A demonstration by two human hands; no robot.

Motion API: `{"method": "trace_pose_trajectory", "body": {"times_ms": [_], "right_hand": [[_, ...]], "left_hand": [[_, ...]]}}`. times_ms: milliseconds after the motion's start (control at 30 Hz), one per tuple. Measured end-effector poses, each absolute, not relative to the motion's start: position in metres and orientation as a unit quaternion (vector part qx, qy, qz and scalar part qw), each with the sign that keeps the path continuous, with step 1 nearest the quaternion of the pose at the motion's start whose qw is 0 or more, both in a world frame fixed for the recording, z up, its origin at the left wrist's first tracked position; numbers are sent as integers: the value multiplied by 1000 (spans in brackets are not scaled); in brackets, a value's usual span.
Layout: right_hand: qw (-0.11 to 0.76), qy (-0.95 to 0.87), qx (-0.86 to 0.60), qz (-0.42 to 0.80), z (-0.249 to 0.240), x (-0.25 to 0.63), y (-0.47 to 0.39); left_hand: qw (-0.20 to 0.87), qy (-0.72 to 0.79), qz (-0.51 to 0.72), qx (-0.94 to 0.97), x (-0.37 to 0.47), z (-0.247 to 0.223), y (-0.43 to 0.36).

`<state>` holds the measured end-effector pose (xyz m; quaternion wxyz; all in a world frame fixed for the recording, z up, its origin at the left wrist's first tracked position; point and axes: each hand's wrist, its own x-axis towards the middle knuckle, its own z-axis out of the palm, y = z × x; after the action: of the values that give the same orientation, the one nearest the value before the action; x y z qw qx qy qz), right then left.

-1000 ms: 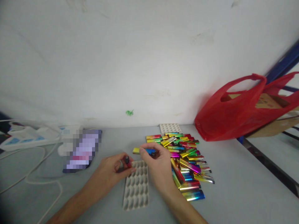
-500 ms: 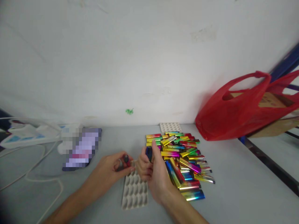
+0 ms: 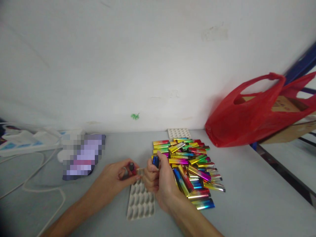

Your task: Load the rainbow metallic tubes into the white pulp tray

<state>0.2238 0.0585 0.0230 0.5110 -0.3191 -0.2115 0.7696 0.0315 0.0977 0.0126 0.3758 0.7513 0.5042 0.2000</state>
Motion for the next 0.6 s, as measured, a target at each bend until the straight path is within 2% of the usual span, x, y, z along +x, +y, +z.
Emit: {"method": "trace_pose_trajectory", "body": {"times_ms": [433, 600], "right_hand": [[508, -228, -342, 757, 22, 221, 57], [533, -268, -390, 701, 13, 219, 59]], "left_hand": [[364, 504, 235, 747, 26, 10, 105], [377, 497, 223, 749, 21, 5, 113]]}}
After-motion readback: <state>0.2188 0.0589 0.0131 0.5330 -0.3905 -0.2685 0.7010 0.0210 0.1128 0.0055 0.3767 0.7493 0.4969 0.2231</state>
